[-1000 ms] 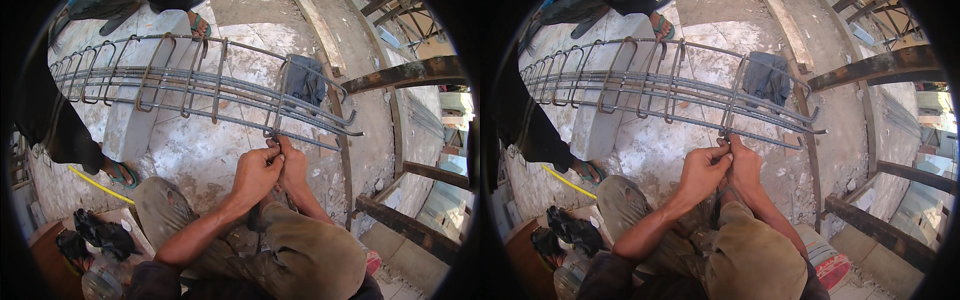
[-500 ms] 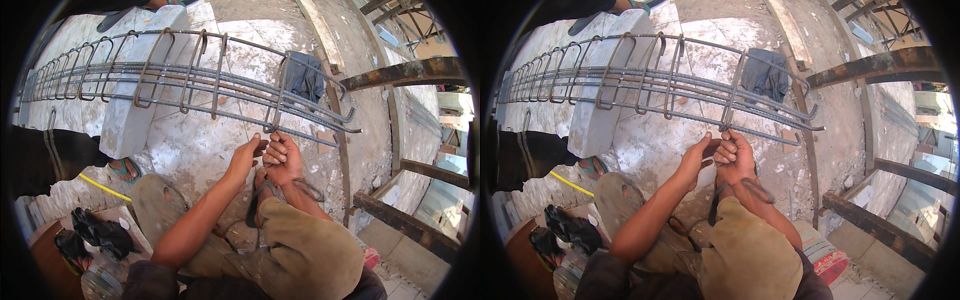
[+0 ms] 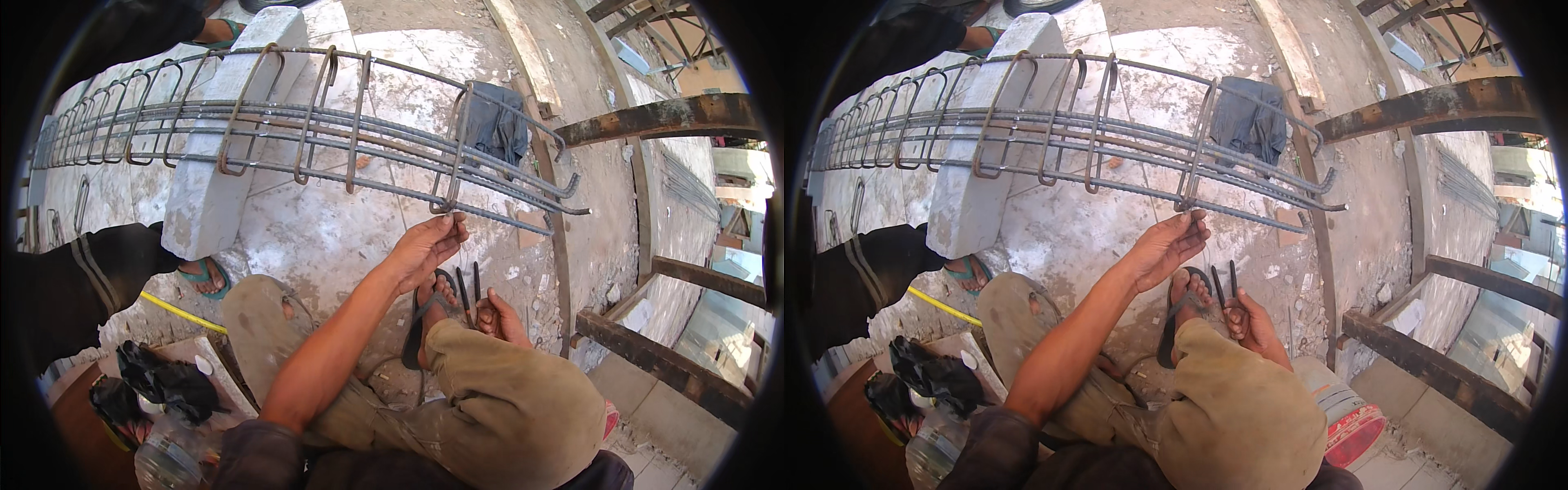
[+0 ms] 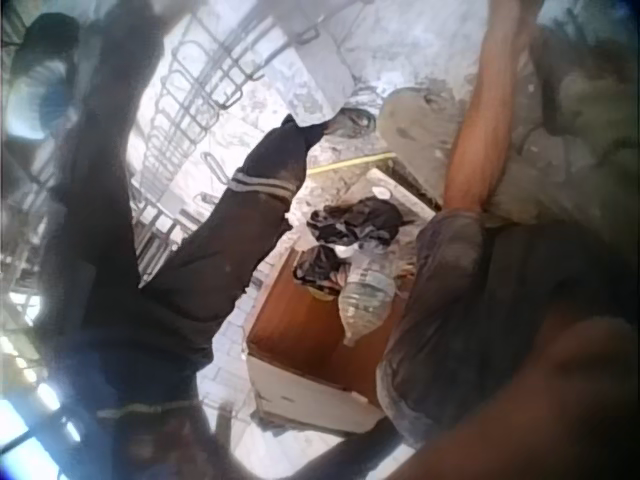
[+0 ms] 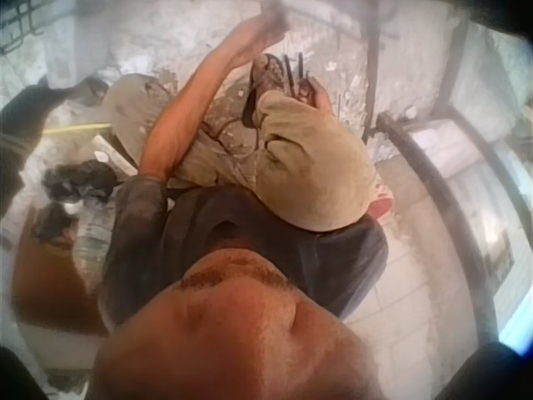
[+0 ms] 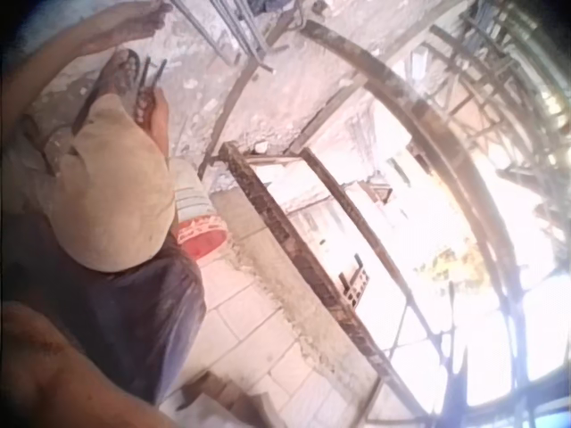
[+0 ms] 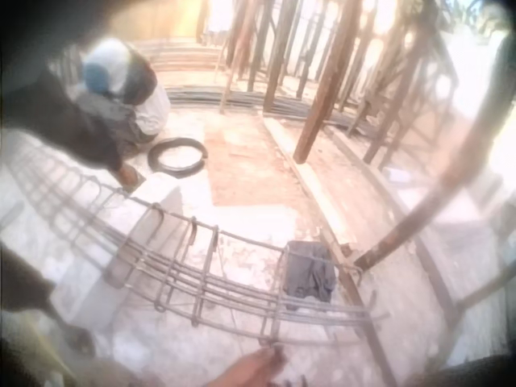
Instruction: The person ties metal wire around rebar rods to assemble a structural cage using pliers. They loop individual pieces of wire around the junctions and twist them tight with the tool.
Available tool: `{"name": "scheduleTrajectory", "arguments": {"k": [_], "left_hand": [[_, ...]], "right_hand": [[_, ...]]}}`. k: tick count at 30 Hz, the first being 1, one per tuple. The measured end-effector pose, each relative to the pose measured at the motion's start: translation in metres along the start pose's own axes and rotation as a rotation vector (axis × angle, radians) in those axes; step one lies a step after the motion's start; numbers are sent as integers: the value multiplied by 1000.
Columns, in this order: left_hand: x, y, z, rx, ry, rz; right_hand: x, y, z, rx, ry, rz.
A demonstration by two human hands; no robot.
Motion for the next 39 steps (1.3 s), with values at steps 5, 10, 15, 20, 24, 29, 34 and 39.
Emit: {"name": "scheduleTrajectory", "arguments": {"k": [5,10,15,20,24,29,34,39], "left_hand": [[-6,13,-7,51,-29,-99],[-15,15,-20,333,42,-308],[-20,23,-29,569,416,-427],[-20,27,-27,655,473,-492],[-23,32,-28,699,516,-498],[-25,31,-27,741,564,-549],[-30,36,-28,927,771,-616],[-30,39,-16,783,749,-570]], "right_hand": [[55,-66,-45,-934,-733,-667],[68,-51,-78,-1052,-893,-765],[56,-32,-61,-1308,-805,-797],[60,-48,-25,-1442,-1127,-892],[76,-53,-16,-1111,-1123,-1183],[116,-29,-21,-533,-726,-1166],[130,-37,-13,-566,-877,-1158],[96,-92,-19,203,-398,-669]]}}
Point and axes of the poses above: each hand's wrist, its own x-axis towards the middle knuckle, its own y-axis out of the palm, z = x × y, the point moved 3 cm from there along x, towards the middle knuckle, and after that the axes turned 11 degrees about -z, right-handed, at the moved point
